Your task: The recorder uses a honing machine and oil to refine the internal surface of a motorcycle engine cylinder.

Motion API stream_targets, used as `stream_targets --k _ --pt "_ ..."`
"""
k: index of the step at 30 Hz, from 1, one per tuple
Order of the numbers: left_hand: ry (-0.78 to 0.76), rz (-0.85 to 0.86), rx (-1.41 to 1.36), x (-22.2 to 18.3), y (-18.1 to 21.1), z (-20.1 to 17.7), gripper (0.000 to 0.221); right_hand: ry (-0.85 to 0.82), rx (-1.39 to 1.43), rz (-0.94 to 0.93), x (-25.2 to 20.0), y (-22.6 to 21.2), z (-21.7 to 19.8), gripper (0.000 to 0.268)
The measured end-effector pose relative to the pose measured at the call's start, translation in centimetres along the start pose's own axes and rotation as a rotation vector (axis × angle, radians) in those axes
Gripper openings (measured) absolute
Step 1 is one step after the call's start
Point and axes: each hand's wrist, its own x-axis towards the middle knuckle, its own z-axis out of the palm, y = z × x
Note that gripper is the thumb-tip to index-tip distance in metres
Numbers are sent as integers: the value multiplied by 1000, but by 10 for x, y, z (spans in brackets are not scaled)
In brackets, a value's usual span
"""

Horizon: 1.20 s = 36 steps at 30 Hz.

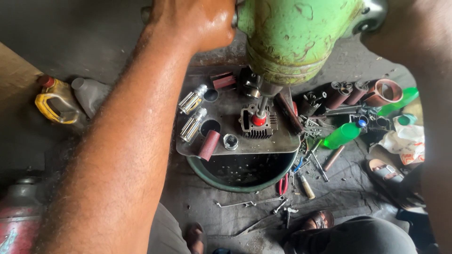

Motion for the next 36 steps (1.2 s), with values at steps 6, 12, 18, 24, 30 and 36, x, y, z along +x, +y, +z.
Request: stream_targets --k 6,12,18,24,30,36 --pt "-147 -153 -36 -4 4 -7 20 178 110 -83 -4 -1 12 42" --pt "-167 -91 -34 -12 5 -7 13 139 -65 -1 -8 -25 -8 34" --pt "-199 -107 -73 -15 6 7 13 48 -198 91 -6 -66 -57 34" --pt "-267 -188 -126 -20 18 1 17 -21 -165 123 -7 -68 -52 44" --pt "-308 -231 -142 -26 24 10 18 35 177 103 -20 -14 59 52" --pt "-279 -232 -179 -34 32 6 18 3 92 92 -12 -37 19 45"
